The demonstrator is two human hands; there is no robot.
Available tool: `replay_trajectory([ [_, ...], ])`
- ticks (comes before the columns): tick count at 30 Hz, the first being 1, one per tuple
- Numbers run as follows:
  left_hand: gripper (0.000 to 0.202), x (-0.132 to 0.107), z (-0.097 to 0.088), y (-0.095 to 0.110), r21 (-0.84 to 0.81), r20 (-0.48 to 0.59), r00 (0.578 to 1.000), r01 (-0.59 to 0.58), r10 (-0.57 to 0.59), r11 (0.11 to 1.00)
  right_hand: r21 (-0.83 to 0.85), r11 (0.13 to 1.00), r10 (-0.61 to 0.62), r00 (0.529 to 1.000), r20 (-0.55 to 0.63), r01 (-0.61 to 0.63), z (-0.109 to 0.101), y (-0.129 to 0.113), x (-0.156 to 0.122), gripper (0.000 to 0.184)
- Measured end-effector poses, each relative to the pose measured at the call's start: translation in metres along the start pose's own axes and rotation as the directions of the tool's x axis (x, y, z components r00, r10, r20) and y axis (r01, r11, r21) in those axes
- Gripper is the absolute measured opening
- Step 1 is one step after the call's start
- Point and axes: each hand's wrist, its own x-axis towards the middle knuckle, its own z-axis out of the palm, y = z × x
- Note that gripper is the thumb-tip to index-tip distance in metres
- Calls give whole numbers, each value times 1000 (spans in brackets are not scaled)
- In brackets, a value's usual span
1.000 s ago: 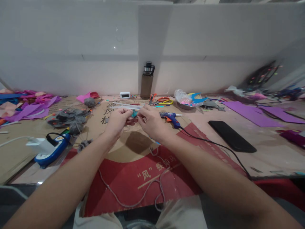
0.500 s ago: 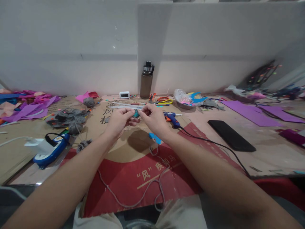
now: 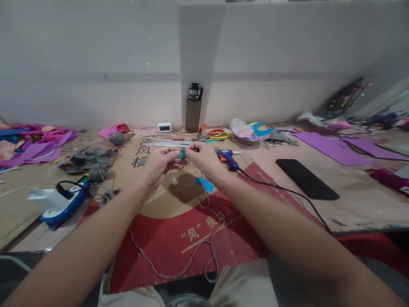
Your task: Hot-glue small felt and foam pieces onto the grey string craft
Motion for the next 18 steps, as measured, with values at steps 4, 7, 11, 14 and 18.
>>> replay_trajectory([
  [4, 22, 0, 2, -3, 31, -78, 997, -18, 20, 999, -11, 1000, -4, 1000, 6, 4, 3, -3, -3, 13],
  [7, 21, 1, 2, -5, 58, -123, 992, -28, 35, 998, -19, 1000, -8, 1000, 14, 8, 5, -5, -6, 14],
  [11, 14, 3, -3, -6, 95, -172, 985, -16, 32, 995, 1, 1000, 17, 998, 65, -17, 6, -4, -7, 15],
  [14, 11, 5, -9, -2, 103, -213, 976, -22, 44, 994, -12, 1000, 27, 996, 85, -26, 6, 0, -7, 18],
  [18, 10, 10, -18, 3, 55, -286, 955, -65, 78, 996, -93, 996, 23, 996, 91, -14, 3, 3, -4, 19],
])
